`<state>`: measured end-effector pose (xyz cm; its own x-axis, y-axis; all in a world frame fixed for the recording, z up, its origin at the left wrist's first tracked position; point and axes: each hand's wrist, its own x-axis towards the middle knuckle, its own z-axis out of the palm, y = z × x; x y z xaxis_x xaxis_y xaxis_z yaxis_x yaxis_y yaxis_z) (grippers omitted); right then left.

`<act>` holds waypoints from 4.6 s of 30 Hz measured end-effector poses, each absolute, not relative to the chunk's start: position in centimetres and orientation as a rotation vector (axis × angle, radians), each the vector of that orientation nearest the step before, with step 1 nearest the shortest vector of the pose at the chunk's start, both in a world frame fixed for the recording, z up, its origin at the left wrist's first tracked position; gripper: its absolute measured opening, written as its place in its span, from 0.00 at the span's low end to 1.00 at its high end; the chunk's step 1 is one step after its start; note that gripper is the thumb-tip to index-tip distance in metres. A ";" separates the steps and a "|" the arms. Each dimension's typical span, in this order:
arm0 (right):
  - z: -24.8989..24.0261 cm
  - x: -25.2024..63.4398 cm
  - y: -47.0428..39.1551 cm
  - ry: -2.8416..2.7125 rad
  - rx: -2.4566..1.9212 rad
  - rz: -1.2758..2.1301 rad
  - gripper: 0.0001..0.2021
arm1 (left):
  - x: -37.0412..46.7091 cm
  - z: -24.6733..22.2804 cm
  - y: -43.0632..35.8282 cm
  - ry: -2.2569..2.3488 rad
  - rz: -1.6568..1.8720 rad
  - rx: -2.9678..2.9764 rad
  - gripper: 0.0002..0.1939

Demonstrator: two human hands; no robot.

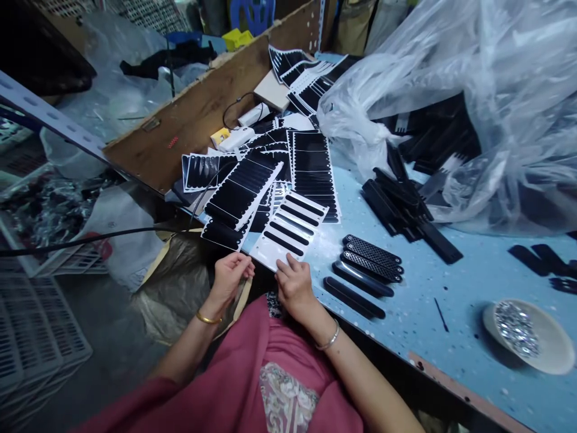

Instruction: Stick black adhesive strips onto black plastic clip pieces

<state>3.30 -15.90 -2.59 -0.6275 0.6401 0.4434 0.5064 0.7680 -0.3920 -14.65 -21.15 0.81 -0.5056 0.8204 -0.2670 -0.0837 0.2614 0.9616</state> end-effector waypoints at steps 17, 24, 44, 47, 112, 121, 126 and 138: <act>-1.5 4.0 -15.8 -2.097 -0.829 0.593 0.06 | -14.8 2.0 -12.7 1.758 1.153 1.094 0.10; 0.5 4.9 -10.9 -1.913 -1.030 0.436 0.13 | -11.9 4.2 -13.6 1.270 1.408 0.558 0.10; 0.7 4.6 -12.5 -1.644 -1.129 1.117 0.12 | -9.6 4.1 -12.1 1.174 1.374 0.372 0.20; 0.6 4.3 -12.9 -1.642 -1.120 1.109 0.11 | -9.3 4.3 -12.0 1.164 1.380 0.339 0.20; 6.3 20.2 -10.0 -1.638 -1.383 0.624 0.13 | -12.5 0.4 -10.7 2.283 0.803 1.723 0.19; 1.6 25.4 -12.3 -2.103 -1.423 0.378 0.12 | -5.5 3.2 -11.1 1.731 1.201 2.048 0.09; 2.1 24.9 -13.1 -2.288 -1.298 0.365 0.13 | -0.6 2.5 -10.4 1.423 0.900 1.855 0.09; 2.3 27.1 -9.7 -2.366 -1.280 0.203 0.11 | 0.0 1.4 -6.3 1.374 0.787 1.931 0.10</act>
<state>27.12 -9.75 2.26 -0.4748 0.8240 0.3090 0.7595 0.5611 -0.3291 0.03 -6.30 1.36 0.2765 0.9549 0.1080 0.5762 -0.2547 0.7767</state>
